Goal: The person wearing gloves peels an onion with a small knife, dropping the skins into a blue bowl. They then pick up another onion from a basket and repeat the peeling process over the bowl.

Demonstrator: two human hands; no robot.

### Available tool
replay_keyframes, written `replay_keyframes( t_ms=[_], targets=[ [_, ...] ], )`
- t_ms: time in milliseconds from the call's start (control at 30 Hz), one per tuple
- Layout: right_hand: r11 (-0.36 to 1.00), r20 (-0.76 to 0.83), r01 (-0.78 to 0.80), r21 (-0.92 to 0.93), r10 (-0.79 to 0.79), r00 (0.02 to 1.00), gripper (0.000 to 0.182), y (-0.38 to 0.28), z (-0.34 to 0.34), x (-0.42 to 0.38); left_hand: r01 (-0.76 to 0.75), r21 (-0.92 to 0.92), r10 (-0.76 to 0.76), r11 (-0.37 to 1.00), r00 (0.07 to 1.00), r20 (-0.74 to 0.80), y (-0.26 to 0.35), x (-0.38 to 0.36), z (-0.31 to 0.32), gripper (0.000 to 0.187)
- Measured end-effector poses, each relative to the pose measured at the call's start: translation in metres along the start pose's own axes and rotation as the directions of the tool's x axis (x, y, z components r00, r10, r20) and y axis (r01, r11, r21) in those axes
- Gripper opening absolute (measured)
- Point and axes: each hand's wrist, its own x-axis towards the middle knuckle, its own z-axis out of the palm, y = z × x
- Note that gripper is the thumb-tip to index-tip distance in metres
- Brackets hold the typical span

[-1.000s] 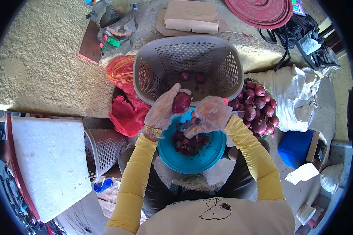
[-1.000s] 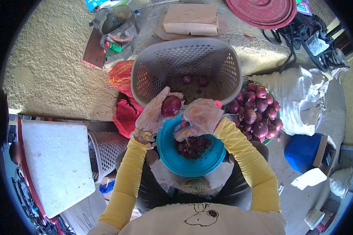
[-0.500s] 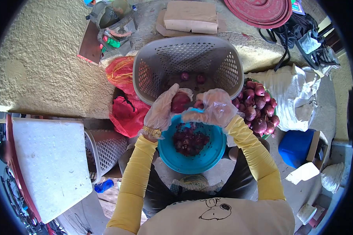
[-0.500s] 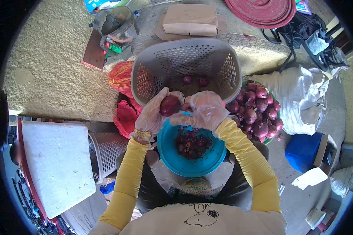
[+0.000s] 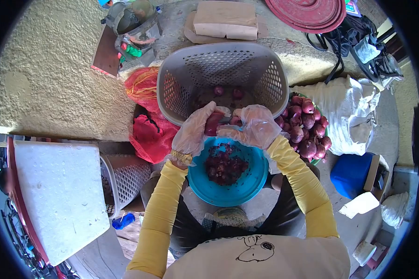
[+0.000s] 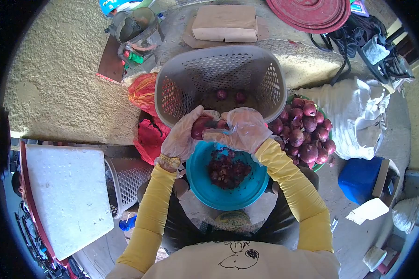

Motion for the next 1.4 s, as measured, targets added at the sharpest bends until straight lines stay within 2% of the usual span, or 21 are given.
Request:
replay_keyframes(
  t_ms=[33, 67, 233, 300, 367, 400, 433, 467, 533, 600, 633, 700, 867, 967, 1033, 1100, 1133, 1167, 1233, 1300, 1400],
  targets=[
    [1.0, 0.019, -0.007, 0.009, 0.006, 1.0, 0.074, -0.002, -0.001, 0.001, -0.067, 0.112, 0.071, 0.991, 0.997, -0.036, -0.005, 0.001, -0.002, 0.042],
    [1.0, 0.038, -0.013, 0.017, 0.012, 0.999, 0.074, -0.004, -0.002, 0.002, -0.067, 0.112, 0.072, 0.991, 0.997, -0.036, -0.009, 0.002, -0.006, 0.042],
    [0.999, 0.018, -0.018, 0.03, 0.017, 1.0, 0.067, -0.006, 0.0, 0.001, 0.127, -0.154, -0.109, 0.98, 0.987, 0.12, 0.014, -0.002, 0.002, 0.043],
    [0.998, 0.038, -0.041, 0.055, 0.039, 0.999, 0.065, -0.008, 0.0, 0.002, 0.127, -0.172, -0.111, 0.977, 0.989, 0.102, 0.016, -0.005, 0.005, 0.043],
    [0.999, 0.139, -0.034, 0.011, 0.033, 0.99, 0.063, -0.01, -0.004, 0.004, 0.125, -0.191, -0.111, 0.974, 0.99, 0.083, 0.009, -0.002, 0.002, 0.044],
    [0.999, 0.139, -0.034, 0.01, 0.033, 0.99, 0.063, -0.011, -0.007, 0.006, 0.034, -0.034, -0.033, 0.999, 0.999, 0.019, 0.004, 0.001, 0.001, 0.044],
    [1.0, 0.207, 0.003, 0.021, -0.007, 0.978, 0.063, -0.014, -0.011, 0.007, -0.049, 0.13, 0.054, 0.99, 0.998, -0.032, 0.0, 0.003, -0.001, 0.045],
    [0.999, 0.273, 0.04, 0.034, -0.047, 0.961, 0.063, -0.015, -0.013, 0.007, -0.05, 0.13, 0.054, 0.99, 0.998, -0.032, -0.001, 0.003, -0.006, 0.045],
    [0.995, 0.335, 0.092, 0.037, -0.099, 0.937, 0.064, -0.013, -0.01, 0.005, 0.171, -0.178, -0.176, 0.969, 0.984, -0.012, 0.032, -0.007, 0.007, 0.048],
    [0.982, 0.436, 0.187, -0.017, -0.161, 0.885, 0.065, -0.011, -0.002, 0.001, 0.177, -0.243, -0.182, 0.954, 0.983, 0.0, 0.031, -0.005, 0.0, 0.05],
    [0.982, 0.436, 0.186, -0.017, -0.16, 0.886, 0.065, -0.013, 0.004, -0.002, 0.183, -0.307, -0.188, 0.934, 0.982, 0.014, 0.03, -0.004, -0.001, 0.053],
    [0.99, 0.488, 0.115, -0.087, -0.058, 0.871, 0.062, -0.018, 0.012, -0.006, 0.183, -0.365, -0.186, 0.913, 0.982, 0.028, 0.03, -0.004, 0.001, 0.056],
    [0.989, 0.527, 0.149, -0.02, -0.116, 0.842, 0.06, -0.021, 0.005, -0.005, 0.176, -0.464, -0.176, 0.868, 0.983, 0.043, 0.027, -0.003, 0.005, 0.063],
    [0.992, 0.573, 0.122, -0.031, -0.082, 0.816, 0.058, -0.023, 0.005, -0.004, 0.235, -0.555, -0.227, 0.798, 0.97, 0.085, 0.028, -0.001, 0.002, 0.065],
    [0.996, 0.61, 0.085, -0.038, -0.044, 0.791, 0.057, -0.026, 0.005, -0.004, 0.307, -0.697, -0.332, 0.648, 0.938, 0.104, 0.035, -0.001, 0.003, 0.066],
    [0.989, 0.689, 0.075, -0.125, 0.032, 0.724, 0.054, -0.026, 0.009, -0.005, 0.284, -0.751, -0.299, 0.596, 0.947, 0.12, 0.033, -0.002, 0.0, 0.066],
    [0.989, 0.689, 0.075, -0.125, 0.033, 0.724, 0.054, -0.025, 0.01, -0.007, 0.263, -0.799, -0.265, 0.54, 0.955, 0.135, 0.031, -0.001, -0.001, 0.066],
    [0.99, 0.709, 0.07, -0.122, 0.038, 0.704, 0.051, -0.023, 0.012, -0.009, 0.264, -0.799, -0.266, 0.54, 0.954, 0.136, 0.029, 0.0, -0.002, 0.066],
    [0.991, 0.729, 0.066, -0.119, 0.042, 0.683, 0.048, -0.023, 0.014, -0.011, 0.175, -0.804, -0.301, 0.569, 0.954, -0.006, 0.026, 0.0, -0.004, 0.065],
    [0.99, 0.754, 0.044, -0.135, 0.074, 0.653, 0.041, -0.024, 0.015, -0.011, 0.156, -0.78, -0.301, 0.607, 0.953, -0.044, 0.022, 0.001, -0.006, 0.062],
    [0.987, 0.705, 0.008, -0.159, 0.108, 0.701, 0.033, -0.019, 0.023, -0.021, 0.103, -0.753, -0.302, 0.65, 0.944, -0.132, 0.017, 0.002, -0.002, 0.056]
  ],
)
